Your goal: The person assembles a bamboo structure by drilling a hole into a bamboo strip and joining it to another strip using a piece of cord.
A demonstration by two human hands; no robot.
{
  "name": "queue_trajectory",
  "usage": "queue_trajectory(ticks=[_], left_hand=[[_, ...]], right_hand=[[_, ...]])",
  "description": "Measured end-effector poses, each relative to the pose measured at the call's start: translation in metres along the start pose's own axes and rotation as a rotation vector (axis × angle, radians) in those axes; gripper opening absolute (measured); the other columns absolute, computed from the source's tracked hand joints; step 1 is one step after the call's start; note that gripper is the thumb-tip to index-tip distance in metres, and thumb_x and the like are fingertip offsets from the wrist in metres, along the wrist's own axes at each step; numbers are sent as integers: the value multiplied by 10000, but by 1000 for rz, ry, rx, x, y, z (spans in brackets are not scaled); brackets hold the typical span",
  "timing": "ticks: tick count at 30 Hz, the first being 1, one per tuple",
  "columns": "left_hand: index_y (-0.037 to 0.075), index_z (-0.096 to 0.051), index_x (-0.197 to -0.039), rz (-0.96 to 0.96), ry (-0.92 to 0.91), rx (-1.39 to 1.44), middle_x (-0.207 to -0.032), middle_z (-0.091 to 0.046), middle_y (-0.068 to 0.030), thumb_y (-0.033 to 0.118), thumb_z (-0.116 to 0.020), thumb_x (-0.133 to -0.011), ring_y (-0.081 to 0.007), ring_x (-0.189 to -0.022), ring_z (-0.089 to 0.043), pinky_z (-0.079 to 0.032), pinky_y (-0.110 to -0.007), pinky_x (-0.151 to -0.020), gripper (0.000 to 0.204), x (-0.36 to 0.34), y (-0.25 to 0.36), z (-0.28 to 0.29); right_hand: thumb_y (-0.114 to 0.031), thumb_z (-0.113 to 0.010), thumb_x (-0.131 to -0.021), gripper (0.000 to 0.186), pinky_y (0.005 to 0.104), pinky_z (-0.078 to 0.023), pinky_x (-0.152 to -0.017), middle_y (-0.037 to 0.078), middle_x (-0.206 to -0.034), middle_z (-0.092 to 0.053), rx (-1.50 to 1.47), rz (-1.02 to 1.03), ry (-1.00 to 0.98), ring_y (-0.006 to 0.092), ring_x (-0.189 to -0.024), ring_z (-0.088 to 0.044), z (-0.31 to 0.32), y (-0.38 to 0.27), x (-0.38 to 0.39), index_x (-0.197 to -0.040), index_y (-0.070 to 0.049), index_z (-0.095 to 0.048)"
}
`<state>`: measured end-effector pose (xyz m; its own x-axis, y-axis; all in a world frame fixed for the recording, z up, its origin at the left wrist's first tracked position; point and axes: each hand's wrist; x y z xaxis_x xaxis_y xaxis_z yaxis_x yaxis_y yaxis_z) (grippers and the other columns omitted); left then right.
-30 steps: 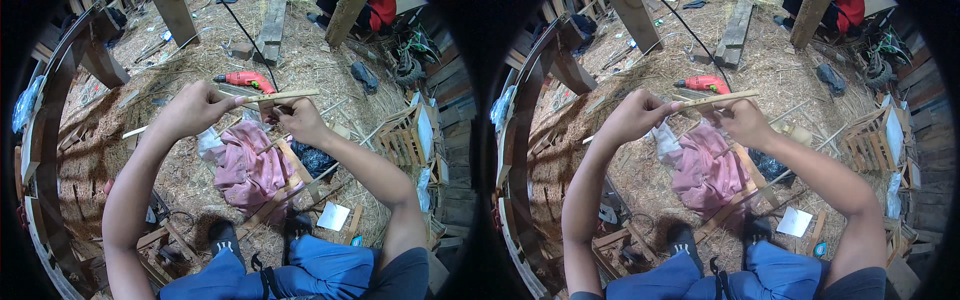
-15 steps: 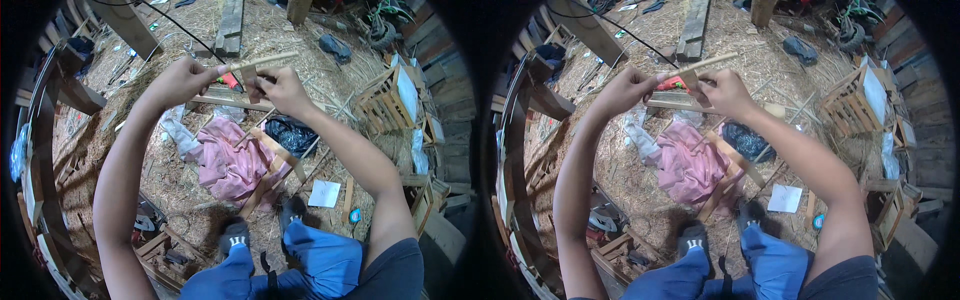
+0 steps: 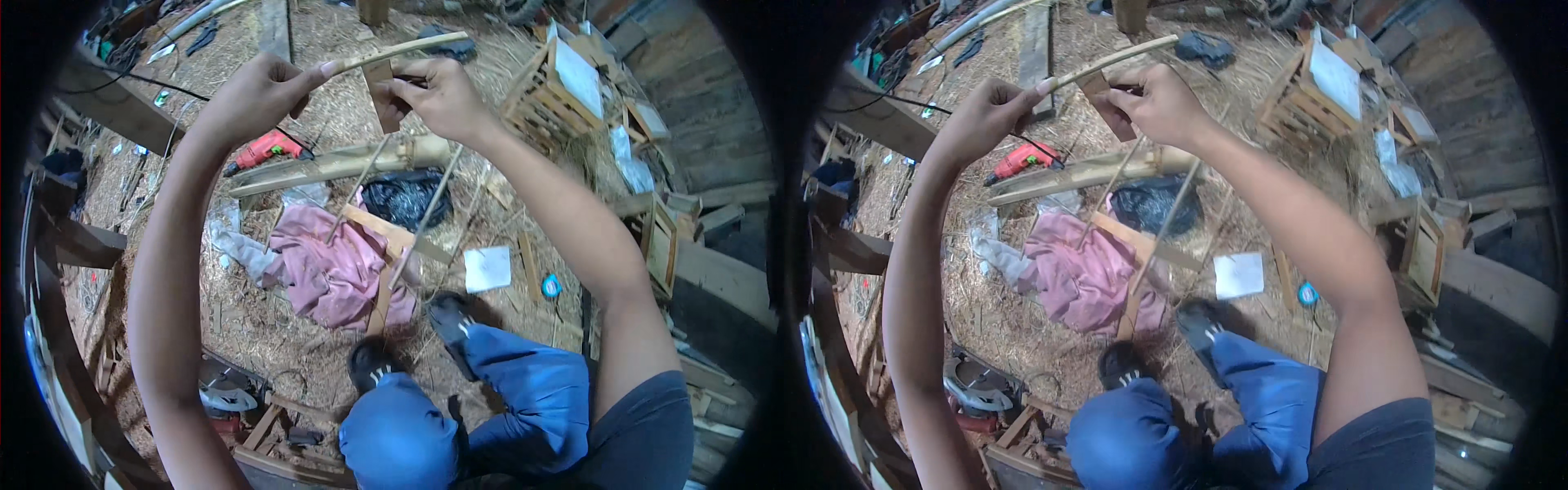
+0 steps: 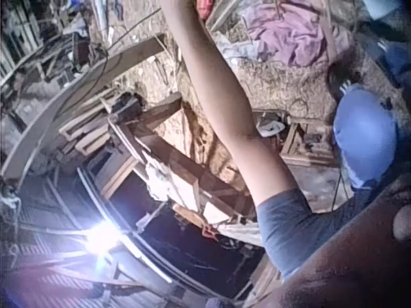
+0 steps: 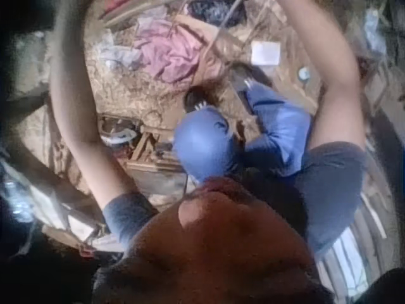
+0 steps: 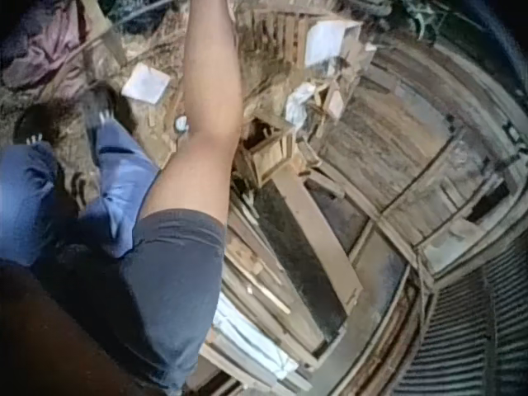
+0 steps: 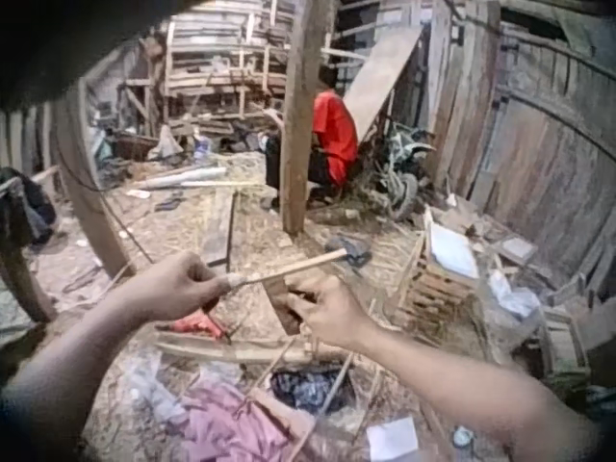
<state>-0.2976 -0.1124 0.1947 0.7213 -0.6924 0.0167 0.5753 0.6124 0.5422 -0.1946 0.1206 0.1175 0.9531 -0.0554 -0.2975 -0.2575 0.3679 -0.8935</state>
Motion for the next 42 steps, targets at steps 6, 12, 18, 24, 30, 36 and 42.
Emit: queue_trajectory(ticks=[6,12,18,24,30,36,42], left_hand=[[29,-535,-574,-117,-131,-116,-522,-428,38,521,-615,-989,-71,-519,-384,-306,-299,-499,649,-9,63,-56],[34,-594,-567,-259,-217,-56,-498,-452,10,522,-626,-982,-81,-495,-417,-317,-311,-488,641,-28,130,-145],[41,-621,-550,-380,-347,-216,-437,-447,-12,565,-607,-978,-117,-418,-408,-333,-354,-442,676,-23,224,-246],[27,-573,-519,-371,-413,-52,-422,-437,-10,551,-617,-978,-128,-408,-404,-325,-346,-438,699,1,225,-299],[-30,-624,-581,-290,-408,-33,-442,-486,-92,569,-643,-952,-204,-427,-464,-416,-404,-498,704,8,194,-316],[-45,-644,-615,-215,-418,-1,-482,-526,-128,564,-661,-938,-238,-452,-506,-418,-435,-511,689,6,166,-328],[-57,-647,-623,-204,-416,-19,-490,-540,-158,571,-659,-933,-276,-450,-517,-446,-435,-528,701,7,138,-340]], right_hand=[[-152,-678,-963,175,308,-521,-647,70,-768,-724,-12,-6,184,118,-689,-647,42,29,80,-973,8,-749],[-80,-632,-993,174,268,-568,-636,83,-806,-732,190,-159,91,102,-702,-675,114,48,183,-1058,47,-730],[-191,-678,-974,212,334,-551,-592,86,-758,-717,-11,-335,292,139,-672,-679,172,62,313,-964,4,-760],[-227,-665,-988,251,319,-557,-677,66,-802,-723,155,-371,245,122,-766,-682,175,85,358,-1110,-27,-754],[-135,-663,-972,201,325,-543,-865,98,-1037,-759,233,-443,227,173,-931,-710,152,97,356,-1137,-79,-762],[-77,-651,-958,230,345,-545,-874,81,-1061,-763,241,-423,195,195,-966,-706,134,132,345,-1156,-111,-763],[-132,-661,-965,224,337,-565,-798,88,-1032,-771,222,-366,143,180,-899,-725,113,159,341,-1164,-123,-762]])
Point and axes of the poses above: each hand's wrist, its own x-axis away from the middle knuckle, its own z-axis out of the back of the hand, y = z × x
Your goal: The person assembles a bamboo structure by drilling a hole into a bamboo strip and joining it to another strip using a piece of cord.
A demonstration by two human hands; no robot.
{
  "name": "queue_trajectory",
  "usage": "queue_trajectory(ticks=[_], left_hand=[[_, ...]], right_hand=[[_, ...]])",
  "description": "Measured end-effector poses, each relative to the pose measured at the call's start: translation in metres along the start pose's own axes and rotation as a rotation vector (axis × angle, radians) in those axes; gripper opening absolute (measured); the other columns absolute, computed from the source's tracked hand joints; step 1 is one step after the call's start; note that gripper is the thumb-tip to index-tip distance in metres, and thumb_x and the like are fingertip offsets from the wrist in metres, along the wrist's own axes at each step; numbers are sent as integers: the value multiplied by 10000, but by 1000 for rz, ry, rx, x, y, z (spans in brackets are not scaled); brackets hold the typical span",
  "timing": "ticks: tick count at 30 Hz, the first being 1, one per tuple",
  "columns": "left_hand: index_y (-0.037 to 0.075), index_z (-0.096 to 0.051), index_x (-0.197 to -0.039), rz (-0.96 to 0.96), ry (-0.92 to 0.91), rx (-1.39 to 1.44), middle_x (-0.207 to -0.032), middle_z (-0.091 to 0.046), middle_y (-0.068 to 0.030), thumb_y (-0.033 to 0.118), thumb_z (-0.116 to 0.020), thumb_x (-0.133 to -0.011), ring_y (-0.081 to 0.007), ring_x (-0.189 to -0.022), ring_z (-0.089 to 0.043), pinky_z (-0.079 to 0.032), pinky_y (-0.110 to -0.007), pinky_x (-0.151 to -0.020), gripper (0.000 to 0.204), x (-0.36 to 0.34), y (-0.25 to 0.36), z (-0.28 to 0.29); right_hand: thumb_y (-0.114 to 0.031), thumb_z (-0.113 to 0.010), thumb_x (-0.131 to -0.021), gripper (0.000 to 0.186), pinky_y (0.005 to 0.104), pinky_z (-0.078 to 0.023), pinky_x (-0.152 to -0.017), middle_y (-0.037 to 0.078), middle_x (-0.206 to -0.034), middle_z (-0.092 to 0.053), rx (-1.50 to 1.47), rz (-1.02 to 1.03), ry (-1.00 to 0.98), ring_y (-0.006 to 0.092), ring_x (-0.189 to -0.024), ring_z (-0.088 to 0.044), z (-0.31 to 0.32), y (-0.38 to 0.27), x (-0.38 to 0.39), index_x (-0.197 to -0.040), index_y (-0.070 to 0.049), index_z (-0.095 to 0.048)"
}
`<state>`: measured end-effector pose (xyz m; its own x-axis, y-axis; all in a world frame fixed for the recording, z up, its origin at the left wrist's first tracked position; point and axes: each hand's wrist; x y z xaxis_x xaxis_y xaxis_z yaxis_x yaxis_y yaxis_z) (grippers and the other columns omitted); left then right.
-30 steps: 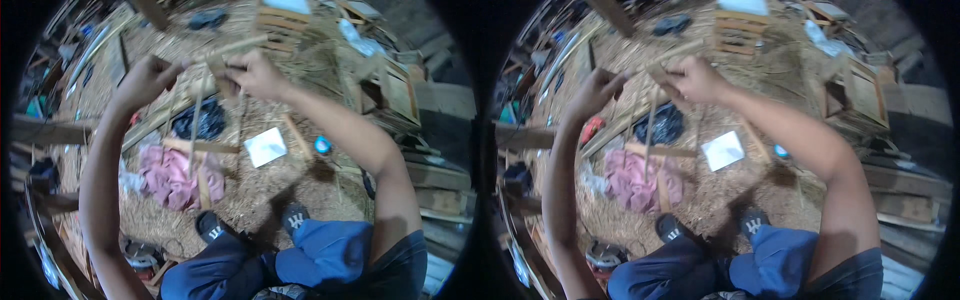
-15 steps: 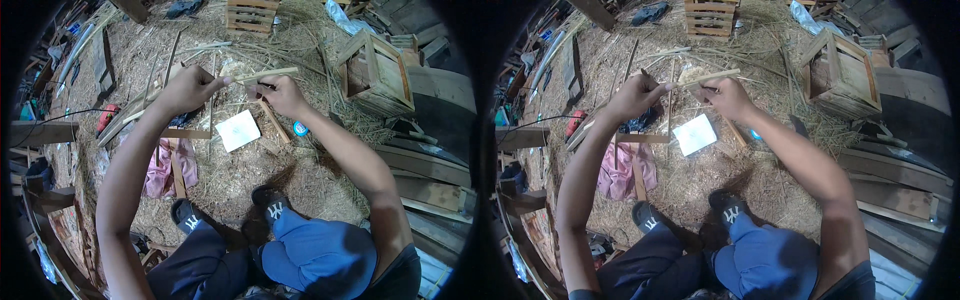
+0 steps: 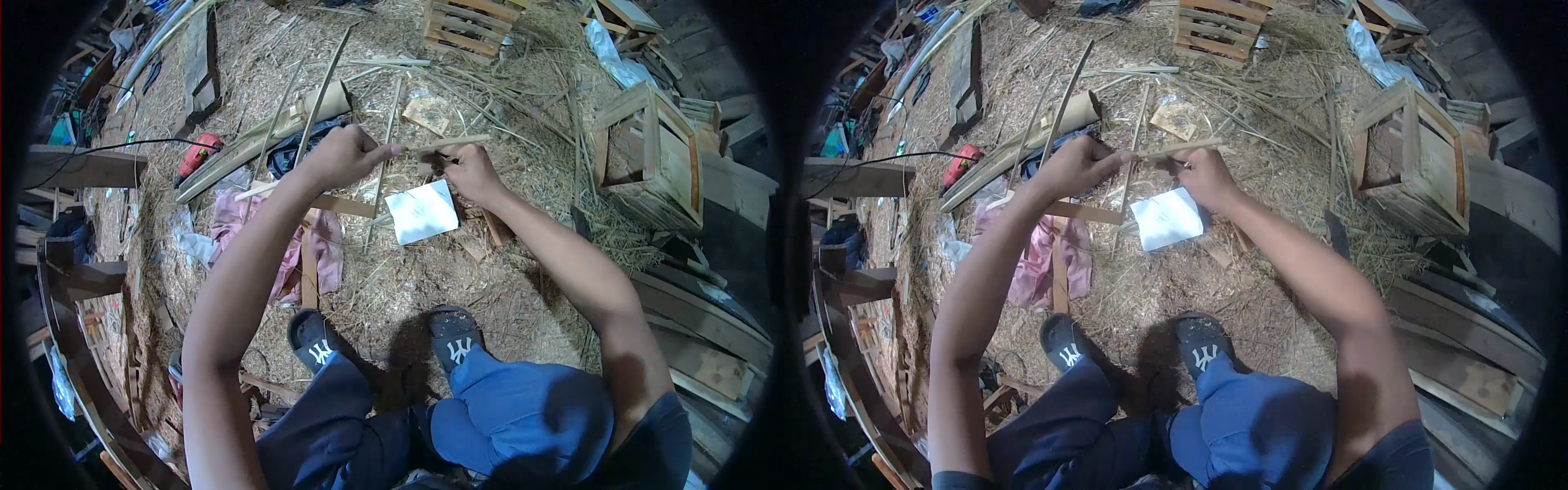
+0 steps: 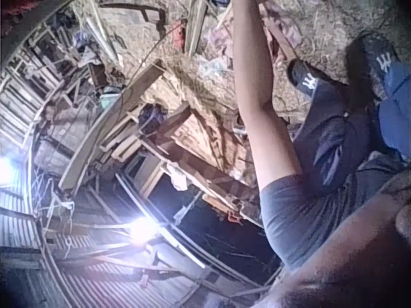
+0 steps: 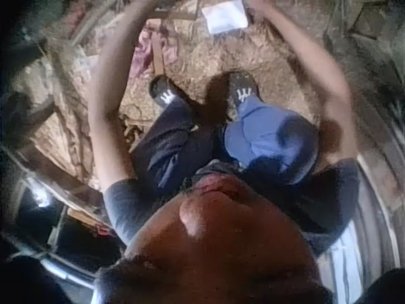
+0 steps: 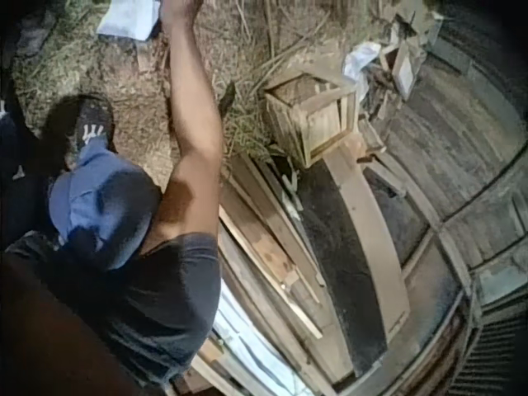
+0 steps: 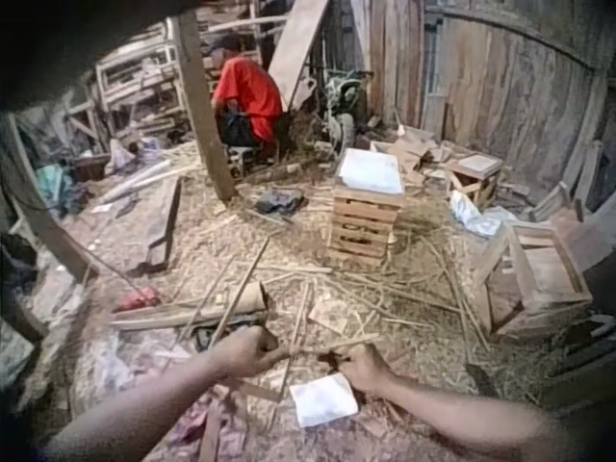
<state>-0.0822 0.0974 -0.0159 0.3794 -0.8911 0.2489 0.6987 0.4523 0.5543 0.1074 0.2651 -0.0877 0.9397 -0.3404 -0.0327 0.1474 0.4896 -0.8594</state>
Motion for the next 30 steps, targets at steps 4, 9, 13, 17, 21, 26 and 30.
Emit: queue_trajectory(ticks=[4,9,13,17,21,26,30], left_hand=[[-46,-698,-742,82,-95,-20,-539,-555,-109,488,-653,-968,-179,-512,-475,-426,-388,-549,581,-1,-4,-4],[-39,-720,-742,89,-60,-2,-537,-575,-95,476,-668,-964,-175,-499,-497,-431,-372,-539,563,5,-2,10],[-29,-732,-747,101,-50,-48,-535,-575,-91,488,-678,-953,-172,-496,-497,-423,-373,-533,559,5,-8,13],[-34,-731,-759,147,-104,-43,-536,-566,-90,483,-676,-956,-172,-500,-500,-425,-374,-535,556,2,-11,10],[-37,-725,-753,137,-76,-4,-519,-545,-83,478,-671,-961,-169,-489,-479,-415,-376,-528,559,1,-13,8],[-59,-671,-685,109,-54,1,-514,-543,-179,512,-655,-957,-328,-488,-523,-454,-445,-573,633,-6,-11,6],[-56,-690,-702,97,-68,-33,-546,-575,-188,532,-655,-950,-328,-520,-559,-465,-446,-586,639,-11,-10,5]], right_hand=[[-68,-672,-918,258,332,-559,-809,113,-1045,-765,-50,-43,9,199,-920,-725,-11,18,-3,-1157,-105,-760],[-37,-662,-903,297,337,-553,-845,124,-1075,-754,-50,107,44,214,-948,-717,-19,21,-10,-1179,-103,-749],[-50,-635,-936,287,372,-550,-895,100,-1108,-750,-83,-48,-74,251,-1012,-712,-19,21,-22,-1194,-119,-741],[-66,-617,-955,283,377,-546,-911,109,-1120,-743,-4,44,-14,261,-1036,-706,-23,32,-25,-1204,-129,-735],[-72,-601,-964,280,383,-542,-915,129,-1119,-738,-42,-71,-51,271,-1035,-703,-24,38,-27,-1206,-127,-731],[-54,-642,-964,225,314,-527,-890,96,-1059,-760,-106,-191,-57,174,-994,-698,-22,43,-26,-1173,-48,-723],[-65,-648,-968,204,281,-539,-792,75,-983,-761,-211,-149,-1,123,-869,-687,-14,24,-19,-1149,-54,-741]])
Point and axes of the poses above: each hand's wrist, its own x-axis away from the middle knuckle, its own z-axis out of the back of the hand, y = z × x
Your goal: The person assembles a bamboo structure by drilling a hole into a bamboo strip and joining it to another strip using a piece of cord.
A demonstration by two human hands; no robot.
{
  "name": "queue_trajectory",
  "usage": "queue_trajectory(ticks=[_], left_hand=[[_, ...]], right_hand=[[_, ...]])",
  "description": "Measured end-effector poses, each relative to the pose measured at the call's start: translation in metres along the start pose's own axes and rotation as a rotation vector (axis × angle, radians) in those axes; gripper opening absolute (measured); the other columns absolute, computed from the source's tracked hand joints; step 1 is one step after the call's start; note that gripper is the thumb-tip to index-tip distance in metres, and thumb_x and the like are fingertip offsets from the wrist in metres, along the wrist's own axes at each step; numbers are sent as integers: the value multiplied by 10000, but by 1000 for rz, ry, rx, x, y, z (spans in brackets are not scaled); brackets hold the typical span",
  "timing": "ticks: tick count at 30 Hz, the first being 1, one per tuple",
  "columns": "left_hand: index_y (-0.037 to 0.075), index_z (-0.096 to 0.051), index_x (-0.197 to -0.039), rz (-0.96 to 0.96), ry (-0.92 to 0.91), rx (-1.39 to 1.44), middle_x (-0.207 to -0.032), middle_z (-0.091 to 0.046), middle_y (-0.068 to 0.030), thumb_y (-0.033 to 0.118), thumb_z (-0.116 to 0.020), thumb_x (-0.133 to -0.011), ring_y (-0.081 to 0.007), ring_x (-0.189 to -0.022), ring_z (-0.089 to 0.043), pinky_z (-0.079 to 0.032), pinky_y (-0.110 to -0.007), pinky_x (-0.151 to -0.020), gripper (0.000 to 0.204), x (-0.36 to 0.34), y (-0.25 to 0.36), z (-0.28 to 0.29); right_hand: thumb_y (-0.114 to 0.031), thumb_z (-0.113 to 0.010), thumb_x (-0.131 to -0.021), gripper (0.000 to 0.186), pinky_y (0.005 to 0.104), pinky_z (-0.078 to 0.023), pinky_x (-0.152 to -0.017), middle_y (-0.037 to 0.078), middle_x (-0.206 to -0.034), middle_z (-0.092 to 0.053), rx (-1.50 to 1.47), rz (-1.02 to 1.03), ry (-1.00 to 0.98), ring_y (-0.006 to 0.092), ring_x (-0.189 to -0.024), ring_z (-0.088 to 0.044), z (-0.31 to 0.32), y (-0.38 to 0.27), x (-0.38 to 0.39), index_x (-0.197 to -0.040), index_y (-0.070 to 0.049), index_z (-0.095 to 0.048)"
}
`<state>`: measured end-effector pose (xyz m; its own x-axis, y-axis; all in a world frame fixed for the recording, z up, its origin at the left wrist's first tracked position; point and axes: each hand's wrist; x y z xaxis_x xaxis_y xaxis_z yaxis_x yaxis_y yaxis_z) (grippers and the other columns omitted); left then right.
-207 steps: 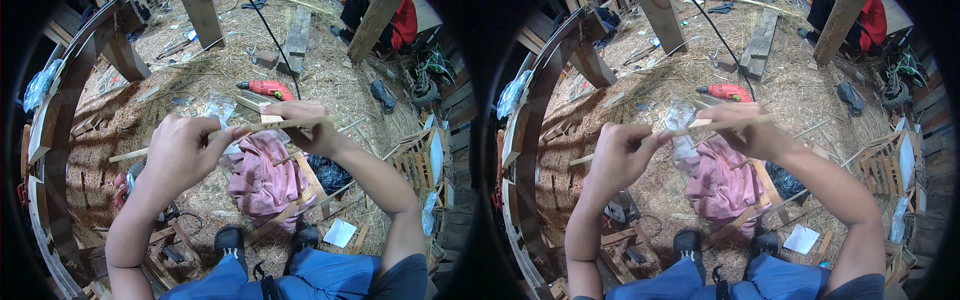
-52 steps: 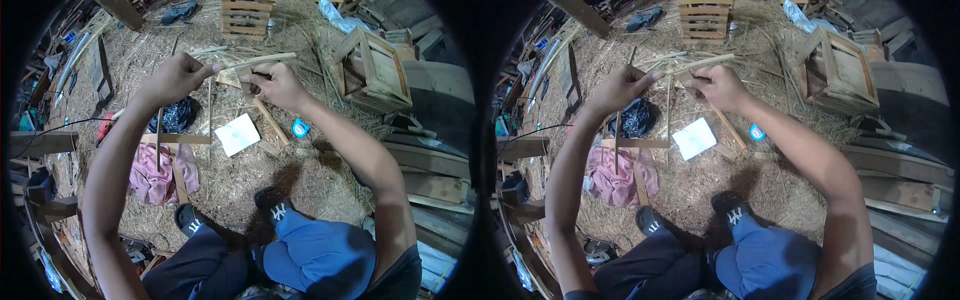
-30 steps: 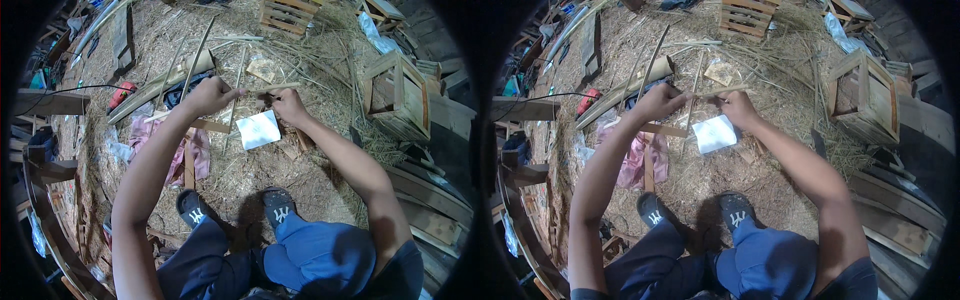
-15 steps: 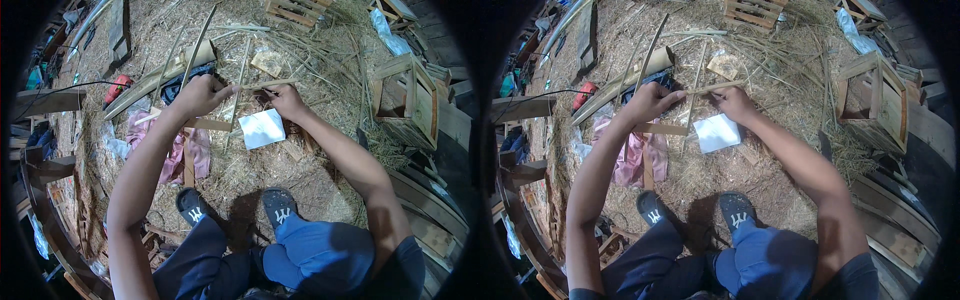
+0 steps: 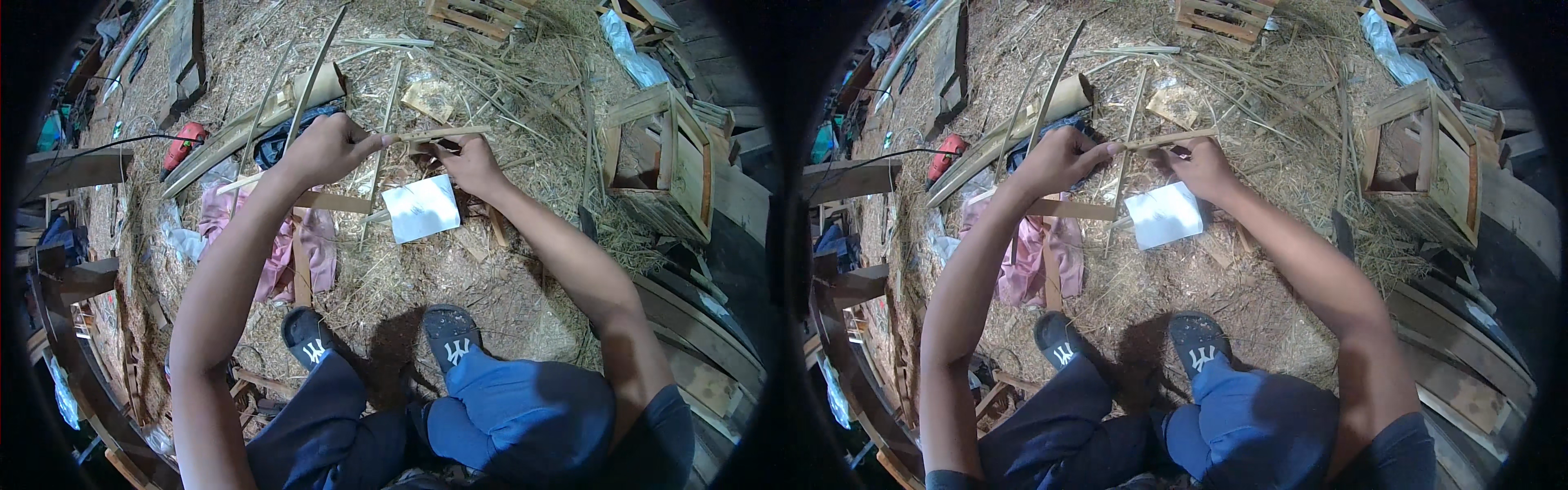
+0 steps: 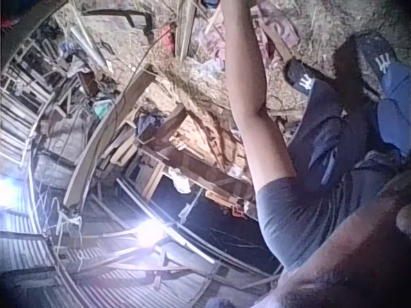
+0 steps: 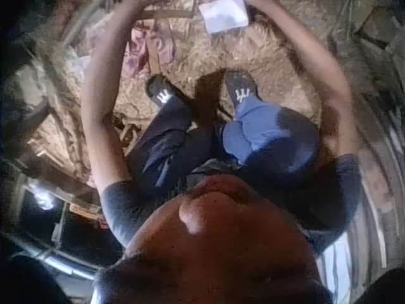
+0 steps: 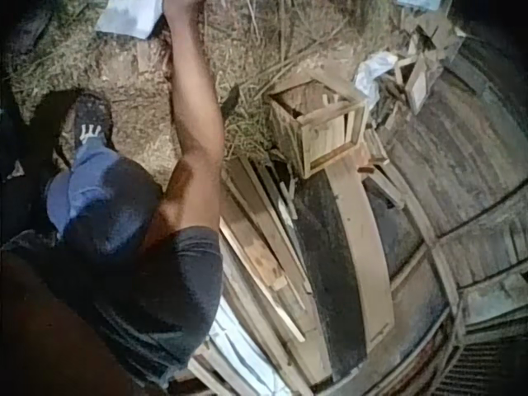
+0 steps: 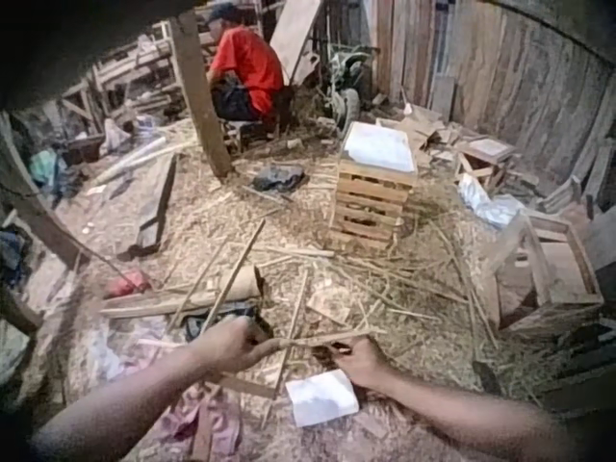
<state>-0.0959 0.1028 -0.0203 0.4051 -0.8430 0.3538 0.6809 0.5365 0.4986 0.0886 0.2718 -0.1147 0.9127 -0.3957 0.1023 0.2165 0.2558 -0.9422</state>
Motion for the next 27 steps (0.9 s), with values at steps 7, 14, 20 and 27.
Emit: queue_trajectory(ticks=[7,14,20,27], left_hand=[[-36,-731,-723,32,-15,5,-554,-608,-145,543,-662,-944,-238,-512,-566,-471,-414,-576,624,-1,11,7],[-43,-706,-692,44,-14,17,-529,-589,-121,509,-650,-965,-216,-490,-539,-461,-391,-559,619,0,14,5],[-38,-701,-672,49,-2,29,-524,-590,-121,521,-649,-962,-219,-484,-545,-463,-390,-557,631,-1,8,2],[-28,-730,-691,12,53,72,-538,-610,-131,552,-636,-957,-221,-494,-580,-472,-391,-560,645,-2,2,-3]], right_hand=[[-62,-639,-954,231,301,-565,-811,89,-1000,-771,24,58,24,158,-874,-720,4,-14,1,-1154,-67,-754],[20,-594,-871,326,358,-526,-955,158,-1110,-746,139,107,44,271,-1042,-706,6,7,-4,-1143,-53,-757],[-27,-645,-893,273,365,-533,-928,168,-1093,-747,157,143,41,280,-1036,-712,6,4,-6,-1143,-50,-754],[-30,-657,-901,269,360,-532,-939,176,-1105,-742,147,117,49,280,-1033,-713,5,8,-7,-1155,-45,-746]])
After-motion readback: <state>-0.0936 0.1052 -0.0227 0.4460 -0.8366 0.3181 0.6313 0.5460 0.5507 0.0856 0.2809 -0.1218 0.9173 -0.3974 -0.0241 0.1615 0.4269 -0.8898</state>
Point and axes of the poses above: each hand's wrist, its own x-axis away from the middle knuckle, its own z-axis out of the back of the hand, y = z × x
